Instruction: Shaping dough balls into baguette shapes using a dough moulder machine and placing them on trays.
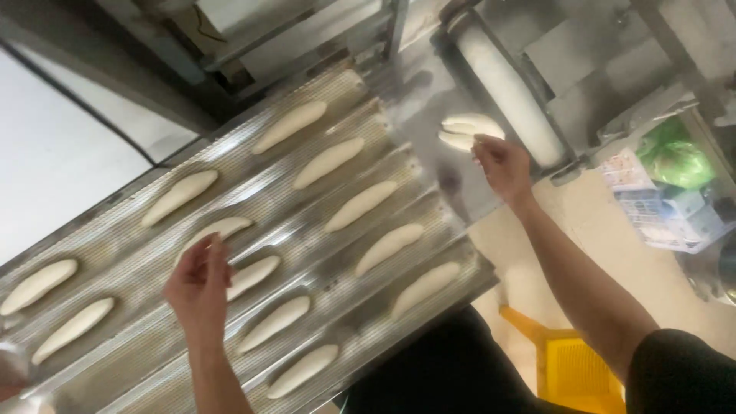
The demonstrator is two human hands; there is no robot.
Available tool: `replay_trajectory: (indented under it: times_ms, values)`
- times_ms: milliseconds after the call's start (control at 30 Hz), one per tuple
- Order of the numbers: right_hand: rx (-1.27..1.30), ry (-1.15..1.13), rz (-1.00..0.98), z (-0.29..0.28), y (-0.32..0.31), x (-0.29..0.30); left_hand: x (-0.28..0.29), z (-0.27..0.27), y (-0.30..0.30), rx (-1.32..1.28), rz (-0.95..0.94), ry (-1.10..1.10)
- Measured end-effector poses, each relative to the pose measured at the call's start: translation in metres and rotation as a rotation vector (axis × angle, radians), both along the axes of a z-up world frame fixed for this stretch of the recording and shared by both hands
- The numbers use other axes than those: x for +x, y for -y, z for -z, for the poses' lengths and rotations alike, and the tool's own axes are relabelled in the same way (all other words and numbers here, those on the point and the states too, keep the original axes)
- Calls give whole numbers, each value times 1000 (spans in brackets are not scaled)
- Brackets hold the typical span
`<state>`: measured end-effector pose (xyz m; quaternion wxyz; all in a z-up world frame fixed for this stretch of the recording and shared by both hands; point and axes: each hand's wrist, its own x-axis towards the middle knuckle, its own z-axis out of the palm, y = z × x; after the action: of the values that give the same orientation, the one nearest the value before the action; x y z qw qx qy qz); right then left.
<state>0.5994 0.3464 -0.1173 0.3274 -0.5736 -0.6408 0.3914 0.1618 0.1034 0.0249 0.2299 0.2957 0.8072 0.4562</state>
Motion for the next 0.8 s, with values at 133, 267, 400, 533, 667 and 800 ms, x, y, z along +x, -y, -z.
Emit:
replay_trajectory:
  times_ms: [133, 267, 400, 533, 667, 800]
  values:
    - [20, 437, 54, 78, -45, 53, 83, 3, -64, -33, 163, 136]
    - [-19, 581, -152, 121, -86, 46, 139, 2, -100, -135, 261, 196]
    - [153, 617, -226, 131, -75, 42, 173, -1, -113, -55, 293, 194]
    - [113, 616, -140, 133, -49, 33, 188, 1, -109, -7, 321, 233]
    - [-4, 847, -150, 142, -48, 22, 190, 13, -93, -34, 347, 215]
    - [-1, 557, -104, 159, -65, 34, 188, 16, -84, -23, 325, 230]
